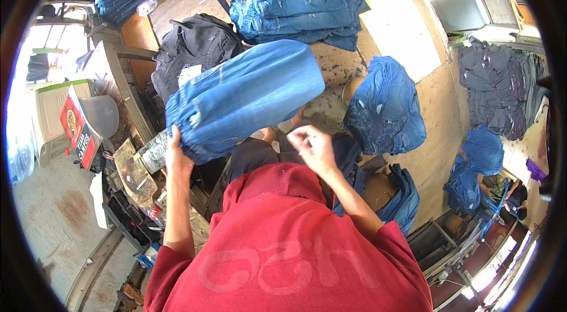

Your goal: The person uses a small metal tool to scrape and abrade the surface of a pair of blue jeans on a workbench. They repeatedly scrape different areas, lift and reposition the fabric, and occasionally pull at threads to create a worn, distressed look.

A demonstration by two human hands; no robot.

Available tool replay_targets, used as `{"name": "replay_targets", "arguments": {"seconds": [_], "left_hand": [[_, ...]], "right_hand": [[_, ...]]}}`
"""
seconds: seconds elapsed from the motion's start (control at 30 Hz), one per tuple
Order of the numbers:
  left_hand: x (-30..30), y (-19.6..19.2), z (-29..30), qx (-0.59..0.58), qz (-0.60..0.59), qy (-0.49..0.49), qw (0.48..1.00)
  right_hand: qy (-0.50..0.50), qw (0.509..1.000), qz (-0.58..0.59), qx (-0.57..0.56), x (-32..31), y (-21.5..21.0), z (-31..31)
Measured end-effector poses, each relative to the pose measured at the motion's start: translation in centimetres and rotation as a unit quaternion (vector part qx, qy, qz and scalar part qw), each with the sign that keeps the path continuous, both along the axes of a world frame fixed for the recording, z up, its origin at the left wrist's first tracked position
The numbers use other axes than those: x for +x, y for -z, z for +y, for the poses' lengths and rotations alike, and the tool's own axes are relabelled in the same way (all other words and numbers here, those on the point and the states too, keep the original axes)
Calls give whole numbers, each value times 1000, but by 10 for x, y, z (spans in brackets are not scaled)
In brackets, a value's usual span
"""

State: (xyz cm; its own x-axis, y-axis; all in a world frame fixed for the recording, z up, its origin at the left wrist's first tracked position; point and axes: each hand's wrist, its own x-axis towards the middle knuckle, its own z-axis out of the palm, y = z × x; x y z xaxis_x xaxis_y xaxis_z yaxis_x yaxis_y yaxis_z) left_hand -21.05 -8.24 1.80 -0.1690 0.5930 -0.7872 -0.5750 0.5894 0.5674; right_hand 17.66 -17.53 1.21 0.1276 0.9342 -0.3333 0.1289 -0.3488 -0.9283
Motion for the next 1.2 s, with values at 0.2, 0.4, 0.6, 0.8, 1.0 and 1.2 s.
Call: {"name": "replay_targets", "arguments": {"seconds": [0.2,0.4,0.6,0.8,1.0,1.2], "left_hand": [[-61,8,5,16,10,33,999],[-54,7,9,38,-17,44,998],[-38,-3,-6,61,10,56,997],[-43,-4,-11,48,-37,67,996],[45,-54,-22,59,-125,-20,990],[36,-49,44,86,-11,25,996]], "right_hand": [[313,909,86,-261,72,69,68],[281,785,490,-257,89,139,136],[449,710,430,-332,133,197,156],[391,737,519,-185,133,220,136],[478,744,461,-79,225,184,173],[449,819,357,-29,316,149,225]]}}
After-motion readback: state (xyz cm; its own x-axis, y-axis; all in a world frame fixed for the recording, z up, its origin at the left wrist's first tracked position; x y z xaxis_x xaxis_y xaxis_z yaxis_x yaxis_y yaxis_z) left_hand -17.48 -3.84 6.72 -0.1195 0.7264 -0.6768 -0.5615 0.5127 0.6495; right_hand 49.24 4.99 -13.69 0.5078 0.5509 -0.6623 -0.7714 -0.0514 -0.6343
